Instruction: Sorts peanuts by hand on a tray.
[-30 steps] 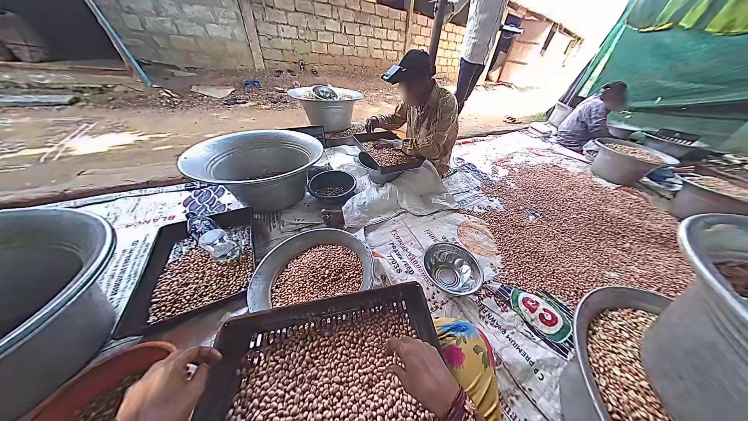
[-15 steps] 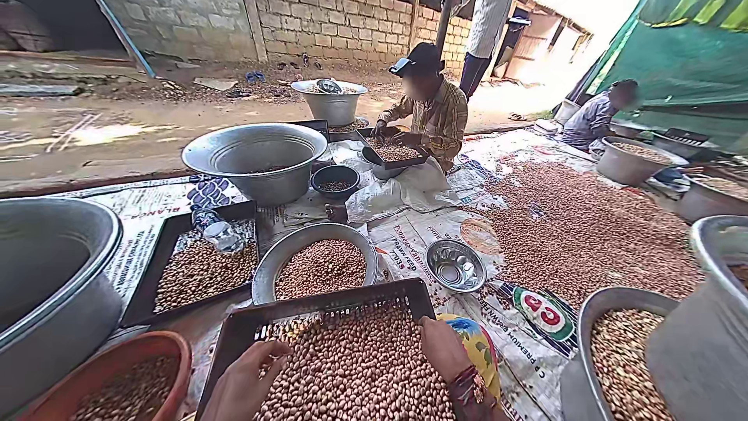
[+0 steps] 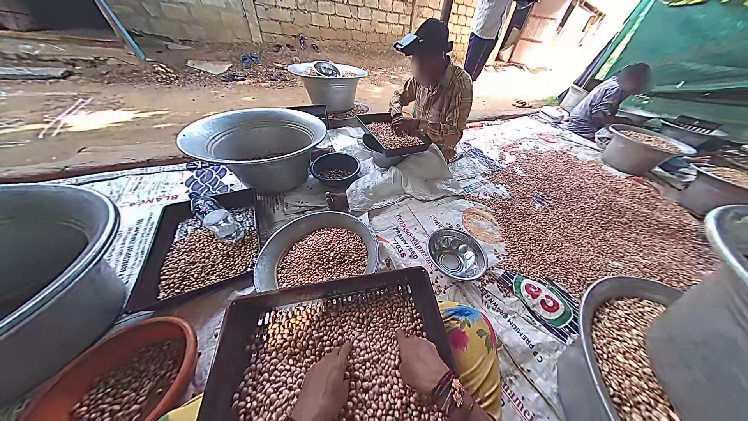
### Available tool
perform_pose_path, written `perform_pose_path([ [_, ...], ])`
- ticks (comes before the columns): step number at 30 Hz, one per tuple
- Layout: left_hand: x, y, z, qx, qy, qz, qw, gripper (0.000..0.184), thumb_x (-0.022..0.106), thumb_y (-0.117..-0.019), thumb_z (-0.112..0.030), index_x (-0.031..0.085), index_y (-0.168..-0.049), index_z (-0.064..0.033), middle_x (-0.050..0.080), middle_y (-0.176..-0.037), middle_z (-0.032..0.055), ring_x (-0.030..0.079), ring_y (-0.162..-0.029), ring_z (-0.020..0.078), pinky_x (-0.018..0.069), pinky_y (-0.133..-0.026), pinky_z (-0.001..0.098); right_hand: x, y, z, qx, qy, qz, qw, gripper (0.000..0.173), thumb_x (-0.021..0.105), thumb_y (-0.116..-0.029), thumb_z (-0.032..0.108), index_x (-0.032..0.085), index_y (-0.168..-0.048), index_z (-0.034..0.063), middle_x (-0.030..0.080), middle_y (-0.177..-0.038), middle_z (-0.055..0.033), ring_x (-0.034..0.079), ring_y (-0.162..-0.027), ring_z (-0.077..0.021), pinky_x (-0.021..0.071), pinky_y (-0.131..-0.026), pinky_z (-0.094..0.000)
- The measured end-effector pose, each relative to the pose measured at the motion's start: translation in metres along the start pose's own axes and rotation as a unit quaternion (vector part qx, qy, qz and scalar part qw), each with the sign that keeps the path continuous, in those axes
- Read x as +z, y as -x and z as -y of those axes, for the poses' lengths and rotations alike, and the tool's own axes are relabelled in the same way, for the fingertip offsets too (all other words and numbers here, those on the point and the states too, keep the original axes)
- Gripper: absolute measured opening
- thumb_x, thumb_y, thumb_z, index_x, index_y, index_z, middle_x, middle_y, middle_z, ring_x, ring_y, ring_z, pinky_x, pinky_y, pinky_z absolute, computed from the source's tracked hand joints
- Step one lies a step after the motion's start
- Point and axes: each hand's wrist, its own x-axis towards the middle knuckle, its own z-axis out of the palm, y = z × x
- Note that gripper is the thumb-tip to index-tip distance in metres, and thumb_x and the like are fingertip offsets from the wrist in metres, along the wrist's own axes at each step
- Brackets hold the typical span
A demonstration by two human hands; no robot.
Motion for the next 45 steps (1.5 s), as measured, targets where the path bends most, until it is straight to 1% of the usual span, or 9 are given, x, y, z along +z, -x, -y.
perform_pose_path([
  [4, 0.005, -0.007, 0.002, 0.004, 0.158, 0.0, 0.987, 0.069, 0.07, -0.0886, -0.009, 0.044, -0.153, -0.0026, 0.067, -0.125, 0.0286, 0.065, -0.118, 0.0453, 0.0478, -0.103, 0.0614, 0.011, 0.0, 0.019, -0.106, -0.118, -0.018, 0.987, 0.068, 0.061, -0.0983, 0.012, 0.031, -0.16, 0.0067, 0.057, -0.138, -0.0281, 0.06, -0.125, -0.0429, 0.0481, -0.104, -0.0587],
  [7, 0.011, -0.014, 0.022, 0.047, 0.328, -0.048, 0.942, 0.067, 0.068, -0.0904, -0.006, 0.041, -0.15, 0.0071, 0.059, -0.135, 0.0309, 0.059, -0.127, 0.0394, 0.0433, -0.111, 0.0537, 0.019, -0.003, 0.023, -0.238, -0.249, -0.074, 0.936, 0.059, 0.059, -0.0999, 0.008, 0.04, -0.156, 0.006, 0.052, -0.147, -0.0261, 0.057, -0.131, -0.0378, 0.0462, -0.11, -0.0528],
  [10, 0.006, -0.013, 0.036, 0.068, 0.432, -0.097, 0.894, 0.054, 0.06, -0.092, -0.003, 0.049, -0.144, 0.0034, 0.063, -0.132, 0.0204, 0.065, -0.118, 0.0224, 0.0515, -0.103, 0.0404, 0.012, -0.002, 0.021, -0.303, -0.36, -0.089, 0.878, 0.047, 0.058, -0.1013, 0.008, 0.049, -0.148, 0.0042, 0.057, -0.146, -0.0181, 0.07, -0.111, -0.0255, 0.0571, -0.095, -0.0427],
  [15, -0.012, -0.004, 0.053, 0.06, 0.435, -0.162, 0.884, 0.04, 0.054, -0.0965, -0.004, 0.057, -0.136, -0.004, 0.066, -0.126, 0.0151, 0.073, -0.095, 0.0235, 0.0627, -0.076, 0.0422, -0.005, -0.001, -0.005, -0.309, -0.348, -0.151, 0.872, 0.03, 0.059, -0.1023, 0.013, 0.064, -0.131, 0.0036, 0.071, -0.123, -0.0117, 0.073, -0.1, -0.0185, 0.0588, -0.089, -0.0367],
  [24, -0.029, 0.006, 0.093, 0.066, 0.309, -0.285, 0.905, 0.031, 0.058, -0.098, -0.015, 0.066, -0.126, -0.0044, 0.071, -0.123, 0.0135, 0.073, -0.097, 0.0252, 0.0597, -0.084, 0.0466, -0.018, 0.01, -0.074, -0.198, -0.366, -0.279, 0.865, 0.024, 0.063, -0.1002, 0.015, 0.069, -0.122, 0.0077, 0.075, -0.107, -0.0046, 0.073, -0.086, -0.0112, 0.0613, -0.08, -0.0308],
  [30, -0.036, 0.012, 0.095, 0.054, 0.268, -0.308, 0.911, 0.027, 0.058, -0.0997, -0.015, 0.068, -0.123, -0.0054, 0.072, -0.12, 0.0116, 0.073, -0.097, 0.022, 0.0587, -0.085, 0.0447, -0.034, 0.024, -0.095, -0.159, -0.385, -0.324, 0.85, 0.023, 0.062, -0.1002, 0.008, 0.068, -0.122, 0.0036, 0.074, -0.112, -0.0075, 0.074, -0.088, -0.0111, 0.0631, -0.08, -0.0284],
  [36, -0.03, 0.017, 0.083, 0.074, 0.238, -0.282, 0.926, 0.026, 0.057, -0.1018, -0.017, 0.069, -0.121, -0.0052, 0.073, -0.118, 0.0098, 0.072, -0.099, 0.0172, 0.0586, -0.088, 0.0377, -0.025, 0.022, -0.098, -0.163, -0.323, -0.354, 0.863, 0.014, 0.065, -0.0984, 0.011, 0.073, -0.108, 0.0048, 0.076, -0.094, -0.0022, 0.072, -0.08, -0.0027, 0.0606, -0.076, -0.0208],
  [42, -0.014, 0.009, 0.045, 0.142, 0.173, -0.256, 0.94, 0.019, 0.061, -0.0987, -0.01, 0.074, -0.111, -0.0035, 0.074, -0.108, 0.0119, 0.073, -0.092, 0.0212, 0.0603, -0.083, 0.037, -0.003, 0.014, -0.071, -0.143, -0.163, -0.287, 0.933, 0.016, 0.066, -0.0973, 0.013, 0.078, -0.106, 0.0059, 0.077, -0.1, -0.014, 0.074, -0.094, -0.0296, 0.0549, -0.085, -0.0509],
  [45, -0.008, 0.002, 0.024, 0.172, 0.126, -0.256, 0.943, 0.018, 0.061, -0.0959, -0.004, 0.076, -0.105, -0.0034, 0.074, -0.103, 0.0148, 0.073, -0.09, 0.0273, 0.0599, -0.082, 0.043, 0.005, 0.008, -0.055, -0.143, -0.127, -0.224, 0.956, 0.019, 0.064, -0.0992, 0.016, 0.077, -0.109, 0.0062, 0.076, -0.104, -0.0145, 0.072, -0.099, -0.0319, 0.0542, -0.089, -0.0534],
])
